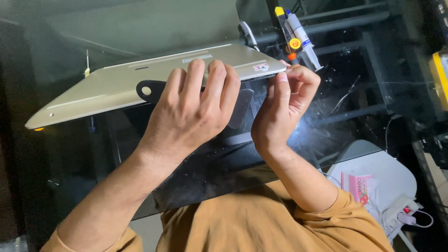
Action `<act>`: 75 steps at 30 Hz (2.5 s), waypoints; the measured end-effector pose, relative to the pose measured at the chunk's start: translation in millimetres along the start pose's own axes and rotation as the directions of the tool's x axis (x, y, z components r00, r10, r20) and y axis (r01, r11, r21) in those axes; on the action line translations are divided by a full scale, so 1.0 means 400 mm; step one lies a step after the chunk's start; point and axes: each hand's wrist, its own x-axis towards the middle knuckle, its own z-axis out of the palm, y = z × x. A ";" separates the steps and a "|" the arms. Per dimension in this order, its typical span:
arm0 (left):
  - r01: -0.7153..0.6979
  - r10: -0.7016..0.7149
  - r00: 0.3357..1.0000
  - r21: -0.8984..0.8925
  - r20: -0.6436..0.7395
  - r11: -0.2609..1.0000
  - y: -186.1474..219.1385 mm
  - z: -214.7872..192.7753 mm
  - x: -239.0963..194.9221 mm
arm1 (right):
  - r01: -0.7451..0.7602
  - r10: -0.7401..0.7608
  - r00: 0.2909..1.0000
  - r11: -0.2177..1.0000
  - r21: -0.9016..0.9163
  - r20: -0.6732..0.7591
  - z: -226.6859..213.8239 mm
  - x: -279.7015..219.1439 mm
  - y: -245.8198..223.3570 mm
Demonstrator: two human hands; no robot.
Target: The person uses a screwdriver to remove screws from the bottom of a laptop. They then use a plastic pry tool to carefully separate the bottom casing from the main body, working along the edges to release the clips.
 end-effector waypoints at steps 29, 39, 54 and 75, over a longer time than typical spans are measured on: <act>0.040 -0.040 0.999 -0.018 0.032 0.999 0.033 -0.001 0.006 | 0.418 -0.335 0.808 0.906 -0.071 0.486 -0.017 0.119 0.108; 0.356 -0.399 0.916 -0.534 0.037 0.767 -0.109 -0.209 -0.175 | 0.424 -0.368 0.835 0.904 -0.051 0.409 0.005 0.121 0.120; 0.767 -0.456 0.457 -0.077 0.764 0.637 0.115 -0.020 -0.518 | 0.408 -0.353 0.824 0.913 -0.031 0.442 0.010 0.168 0.134; 0.750 -0.491 0.598 -0.226 0.633 0.621 0.296 -0.093 -0.452 | -0.047 0.069 0.681 0.998 -0.052 0.729 0.115 0.455 0.270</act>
